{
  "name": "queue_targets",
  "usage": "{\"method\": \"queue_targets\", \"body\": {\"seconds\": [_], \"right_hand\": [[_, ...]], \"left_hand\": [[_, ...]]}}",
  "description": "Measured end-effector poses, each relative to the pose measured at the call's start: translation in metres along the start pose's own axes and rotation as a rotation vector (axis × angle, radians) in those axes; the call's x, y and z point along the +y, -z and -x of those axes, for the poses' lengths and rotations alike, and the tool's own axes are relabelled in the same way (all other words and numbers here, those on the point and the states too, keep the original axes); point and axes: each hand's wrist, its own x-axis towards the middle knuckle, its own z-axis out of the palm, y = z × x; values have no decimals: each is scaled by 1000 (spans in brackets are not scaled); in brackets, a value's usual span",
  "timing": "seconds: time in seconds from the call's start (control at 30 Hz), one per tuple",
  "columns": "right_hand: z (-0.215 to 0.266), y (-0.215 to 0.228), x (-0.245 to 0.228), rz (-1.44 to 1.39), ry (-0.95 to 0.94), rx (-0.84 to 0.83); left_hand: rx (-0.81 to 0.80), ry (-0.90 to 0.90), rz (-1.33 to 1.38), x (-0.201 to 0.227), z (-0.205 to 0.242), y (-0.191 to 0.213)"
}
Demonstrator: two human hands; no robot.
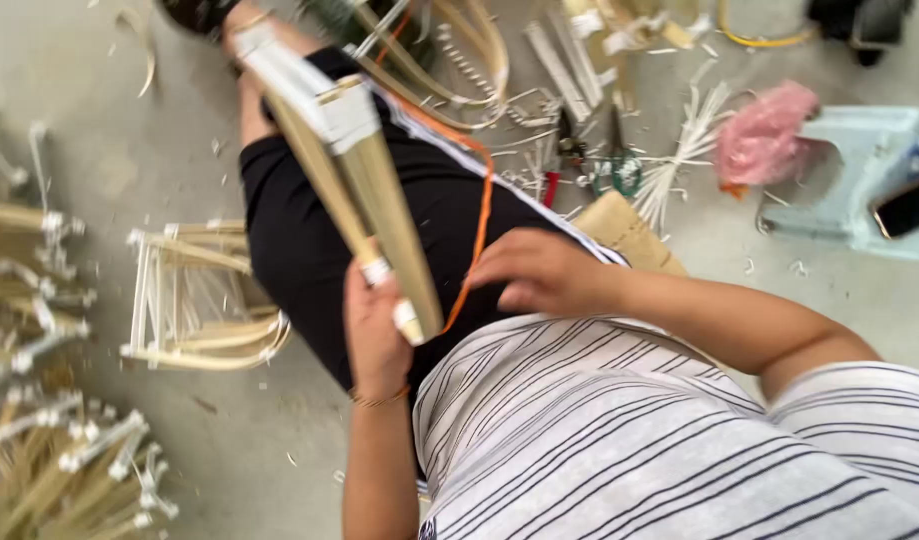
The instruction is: The recorder uses pliers and cable ties to assemble U-shaped bamboo frames into structured bundles.
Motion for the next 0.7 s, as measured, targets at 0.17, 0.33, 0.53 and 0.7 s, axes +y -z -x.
{"method": "queue_targets", "body": {"seconds": [0.17, 0.33, 0.53, 0.7], "right_hand": [[187, 60, 169, 273, -813, 367], [338, 101, 290, 468, -1149, 752], [354, 107, 311, 505, -1373, 659], [389, 93, 357, 754, -1012, 704]], "left_hand": [[-33, 121, -7, -1, -14, 35], [-119, 200, 116, -10, -12, 32], [-115, 171, 127, -3, -5, 45], [-93, 114, 107, 5, -5, 38]]}}
